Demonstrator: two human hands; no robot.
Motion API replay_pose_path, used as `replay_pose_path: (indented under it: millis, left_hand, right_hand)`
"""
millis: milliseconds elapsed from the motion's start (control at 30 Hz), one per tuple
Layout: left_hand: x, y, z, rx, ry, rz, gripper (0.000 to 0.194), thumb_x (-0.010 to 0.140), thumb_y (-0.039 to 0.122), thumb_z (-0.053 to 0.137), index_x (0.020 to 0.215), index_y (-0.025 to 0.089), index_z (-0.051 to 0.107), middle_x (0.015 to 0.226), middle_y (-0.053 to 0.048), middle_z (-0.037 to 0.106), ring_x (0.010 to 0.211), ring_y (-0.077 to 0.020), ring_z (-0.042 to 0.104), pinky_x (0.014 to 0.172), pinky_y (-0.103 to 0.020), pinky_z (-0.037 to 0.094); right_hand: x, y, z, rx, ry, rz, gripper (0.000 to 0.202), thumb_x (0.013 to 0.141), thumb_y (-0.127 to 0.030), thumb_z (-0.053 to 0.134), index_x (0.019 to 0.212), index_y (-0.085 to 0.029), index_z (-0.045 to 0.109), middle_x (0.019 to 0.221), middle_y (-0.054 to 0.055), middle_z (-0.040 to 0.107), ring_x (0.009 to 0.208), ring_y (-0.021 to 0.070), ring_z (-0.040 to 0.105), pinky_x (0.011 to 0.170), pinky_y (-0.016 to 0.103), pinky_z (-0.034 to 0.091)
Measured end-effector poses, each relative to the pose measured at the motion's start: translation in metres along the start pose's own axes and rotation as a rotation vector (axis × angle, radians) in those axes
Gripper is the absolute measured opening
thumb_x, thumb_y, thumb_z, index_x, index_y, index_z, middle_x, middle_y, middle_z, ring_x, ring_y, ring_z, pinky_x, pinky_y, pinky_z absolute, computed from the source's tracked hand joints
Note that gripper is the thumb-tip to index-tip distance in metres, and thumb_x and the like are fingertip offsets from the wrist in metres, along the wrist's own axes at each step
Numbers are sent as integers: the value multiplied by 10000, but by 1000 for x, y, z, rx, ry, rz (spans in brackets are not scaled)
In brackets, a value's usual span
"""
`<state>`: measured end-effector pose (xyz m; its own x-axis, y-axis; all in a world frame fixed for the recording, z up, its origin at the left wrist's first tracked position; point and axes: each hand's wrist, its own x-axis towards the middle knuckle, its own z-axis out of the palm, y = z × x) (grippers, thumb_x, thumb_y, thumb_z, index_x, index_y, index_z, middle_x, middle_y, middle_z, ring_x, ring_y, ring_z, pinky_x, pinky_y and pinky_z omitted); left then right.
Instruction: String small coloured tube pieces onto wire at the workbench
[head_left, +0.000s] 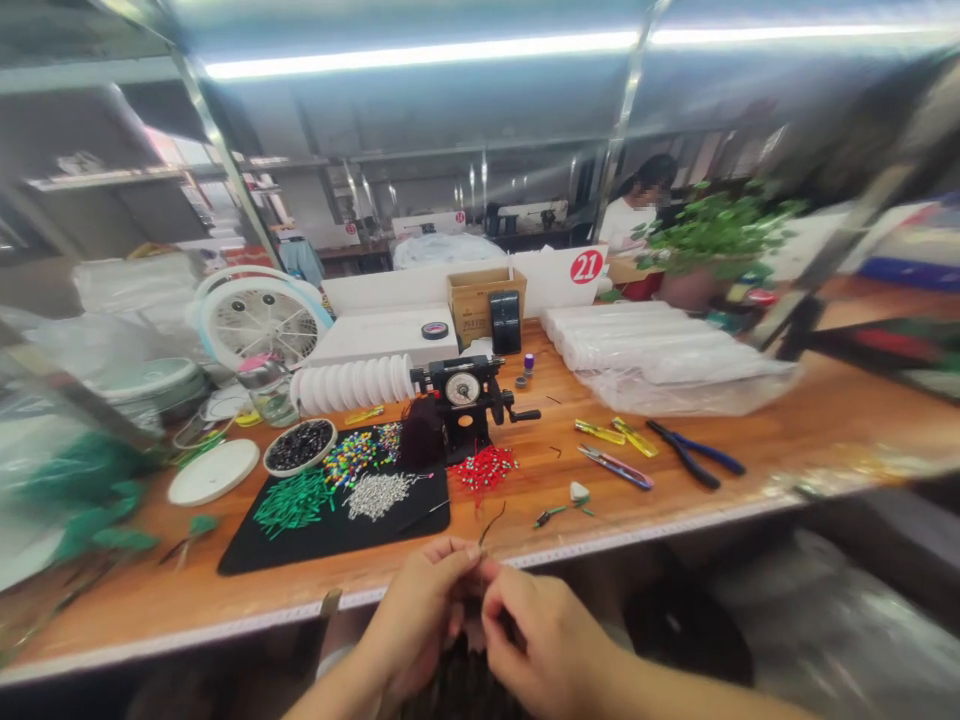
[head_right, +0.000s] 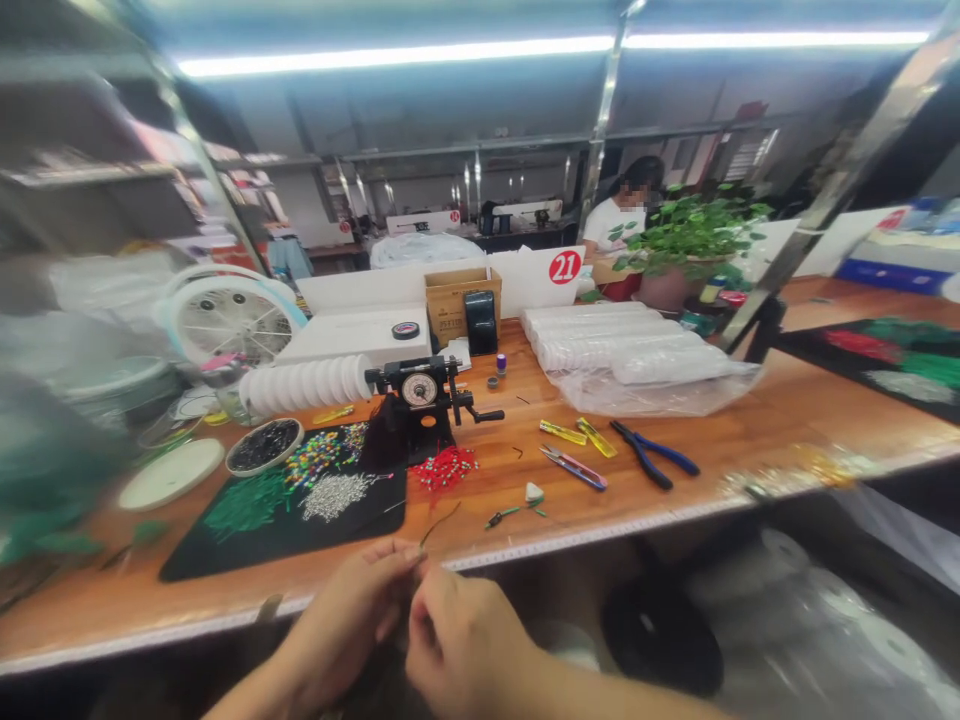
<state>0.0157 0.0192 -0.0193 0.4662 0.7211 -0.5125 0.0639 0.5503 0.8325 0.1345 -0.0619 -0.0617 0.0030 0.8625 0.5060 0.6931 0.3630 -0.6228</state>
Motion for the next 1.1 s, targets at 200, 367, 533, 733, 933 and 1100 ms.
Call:
replay_pose_path:
  millis: [200, 367, 533, 733, 933, 1100]
  left_hand:
    - [-1, 5, -1, -167, 140, -110, 86, 721, 186, 634, 720, 107, 598, 641, -48, 623, 567, -109, 572, 411, -158, 313]
    - [-3, 3, -4, -216, 77, -200, 141, 720, 171, 631, 613, 88, 593, 565, -31, 556, 501, -88, 512, 488, -178, 389]
    - [-4, 1, -7, -186, 27, -133, 185, 655, 219, 696, 594, 120, 553, 547, -1, 511, 503, -98, 471, 520, -210, 402]
    - [-6, 10, -6, -36, 6, -24, 227, 607, 260, 725, 584, 129, 541, 551, 2, 503, 522, -98, 441, 540, -222, 393]
    - [-2, 9, -11, 92, 35, 30, 237, 661, 288, 710, 629, 127, 540, 579, 4, 526, 518, -81, 423, 529, -208, 361]
    - [0, 5, -16, 142, 37, 24, 254, 692, 318, 690, 650, 125, 530, 593, 4, 540, 504, -69, 405, 517, -201, 333]
  right_hand:
    - [-3, 7, 15, 175, -184, 243, 126, 725, -157, 485, 698, -156, 608, 654, 7, 639, 534, 46, 488, 517, 145, 305]
    - [1, 8, 7, 313, -276, 273, 149, 776, -170, 482, 799, -164, 628, 753, 10, 655, 615, 48, 516, 588, 146, 346]
    - [12, 22, -5, 199, -36, 318, 239, 884, -273, 407, 830, -175, 618, 830, 38, 595, 785, 96, 533, 732, 205, 386]
    - [30, 35, -9, 208, -41, 362, 232, 906, -233, 356, 854, -178, 575, 858, 29, 565, 807, 96, 518, 751, 220, 392]
    - [33, 32, -4, 233, -8, 356, 101, 853, -225, 487, 870, -196, 582, 897, 18, 533, 825, 90, 515, 768, 210, 413]
    - [30, 33, -1, 170, 61, 308, 152, 867, -203, 443, 847, -190, 593, 869, 28, 504, 804, 90, 509, 748, 211, 418]
